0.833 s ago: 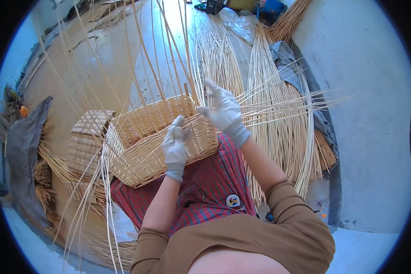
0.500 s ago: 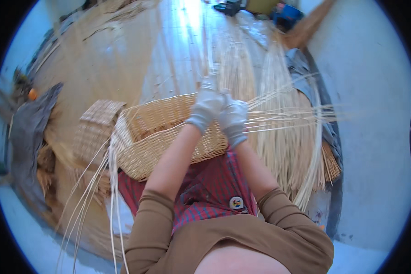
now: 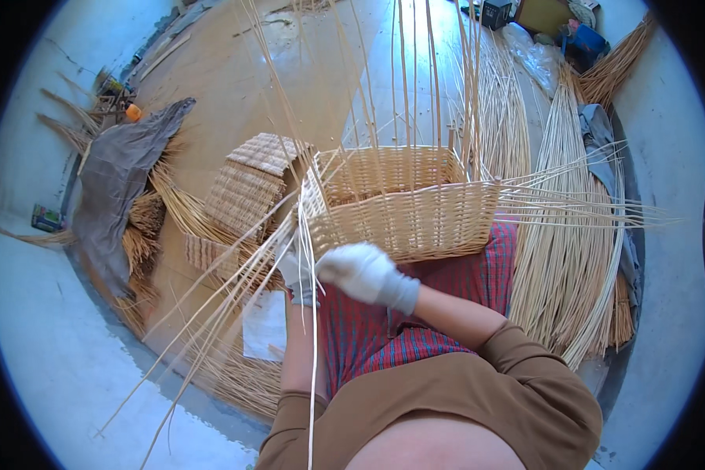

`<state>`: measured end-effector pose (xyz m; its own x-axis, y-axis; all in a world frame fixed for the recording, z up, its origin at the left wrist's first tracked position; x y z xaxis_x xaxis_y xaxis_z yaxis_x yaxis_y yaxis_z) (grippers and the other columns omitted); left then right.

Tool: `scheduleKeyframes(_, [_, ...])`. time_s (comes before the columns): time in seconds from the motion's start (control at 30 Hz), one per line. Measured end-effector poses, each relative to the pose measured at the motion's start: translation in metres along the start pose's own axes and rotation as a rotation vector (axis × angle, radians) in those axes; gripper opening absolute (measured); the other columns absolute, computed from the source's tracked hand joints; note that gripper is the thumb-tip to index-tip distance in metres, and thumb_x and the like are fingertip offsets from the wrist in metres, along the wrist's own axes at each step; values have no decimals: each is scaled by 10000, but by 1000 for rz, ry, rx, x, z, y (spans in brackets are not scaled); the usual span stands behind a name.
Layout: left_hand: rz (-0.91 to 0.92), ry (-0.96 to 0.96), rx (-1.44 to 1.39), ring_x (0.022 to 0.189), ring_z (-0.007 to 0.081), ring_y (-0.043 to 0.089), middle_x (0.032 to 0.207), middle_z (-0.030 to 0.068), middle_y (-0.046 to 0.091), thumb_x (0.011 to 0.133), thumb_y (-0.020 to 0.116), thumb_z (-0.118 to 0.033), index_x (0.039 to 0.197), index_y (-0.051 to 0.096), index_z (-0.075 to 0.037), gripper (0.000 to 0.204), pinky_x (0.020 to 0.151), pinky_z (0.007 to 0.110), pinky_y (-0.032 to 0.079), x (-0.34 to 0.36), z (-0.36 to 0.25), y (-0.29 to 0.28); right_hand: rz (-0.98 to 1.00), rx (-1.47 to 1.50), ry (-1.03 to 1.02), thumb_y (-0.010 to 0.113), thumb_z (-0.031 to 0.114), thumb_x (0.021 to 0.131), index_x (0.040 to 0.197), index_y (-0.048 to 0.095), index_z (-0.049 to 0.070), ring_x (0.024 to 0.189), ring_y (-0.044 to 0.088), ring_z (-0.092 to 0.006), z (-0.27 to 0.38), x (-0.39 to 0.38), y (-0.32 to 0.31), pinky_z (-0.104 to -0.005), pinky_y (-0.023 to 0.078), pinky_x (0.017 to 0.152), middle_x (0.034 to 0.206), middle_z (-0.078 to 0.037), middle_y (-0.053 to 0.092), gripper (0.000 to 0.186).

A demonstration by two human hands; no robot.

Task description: Weaving a rectangular wicker basket, measuring dimensions with a tape measure, and trimming excess material with shears.

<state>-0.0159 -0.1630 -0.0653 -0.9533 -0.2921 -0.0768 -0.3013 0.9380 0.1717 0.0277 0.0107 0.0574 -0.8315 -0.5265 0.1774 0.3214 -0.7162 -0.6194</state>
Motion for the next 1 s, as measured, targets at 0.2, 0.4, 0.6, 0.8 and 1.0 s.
scheduleKeyframes(0.2, [-14, 153, 135, 938, 149, 634, 1081, 95, 655, 962, 697, -228, 1317, 548, 3, 449, 819, 306, 534, -8, 12, -15, -64, -130, -417, 729, 270, 806, 1076, 683, 208, 836, 652, -309, 66, 12, 17, -447, 537, 729, 824, -68, 611, 281])
scheduleKeyframes(0.4, [-103, 396, 550, 885, 222, 653, 969, 97, 660, 969, 657, -139, 1062, 674, -34, 142, 846, 329, 536, -53, -48, 8, -630, 586, -137, 582, 208, 983, 1006, 647, 69, 848, 703, -204, -48, -17, -62, -334, 547, 663, 1007, -109, 738, 155])
scheduleKeyframes(0.6, [246, 597, 1126, 1441, 417, 351, 1627, 248, 186, 820, 793, -313, 1596, 263, -227, 944, 1066, 472, 464, -55, -77, 89, -454, 591, 363, 465, 240, 1074, 1289, 624, 65, 1023, 680, -145, -110, 21, -66, -253, 540, 670, 1198, -83, 700, 319])
scheduleKeyframes(0.8, [257, 344, 1234, 1383, 483, 400, 1559, 328, 227, 761, 846, -252, 1624, 122, -250, 1127, 1037, 446, 481, -31, -60, 106, -540, -554, 289, 617, 93, 954, 1529, 381, 110, 1012, 658, -156, -61, 129, -114, -337, 542, 849, 1396, -151, 565, 622])
scheduleKeyframes(1.0, [289, 342, 1179, 1019, 454, 649, 1512, 293, 334, 835, 781, -217, 1496, 426, -264, 752, 844, 476, 552, -29, -45, 100, -677, 222, 317, 508, -67, 951, 1351, 598, 93, 763, 623, -124, -58, -17, -116, -284, 540, 730, 1105, -112, 693, 440])
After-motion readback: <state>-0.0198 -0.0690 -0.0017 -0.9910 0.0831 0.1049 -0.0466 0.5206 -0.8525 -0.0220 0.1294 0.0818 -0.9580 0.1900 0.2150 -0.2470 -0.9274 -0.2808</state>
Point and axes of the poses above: each hand's wrist, its own x-axis towards the middle knuckle, its own y-axis out of the palm, z = x × y, the point moved 6 cm from there along x, towards the middle knuckle
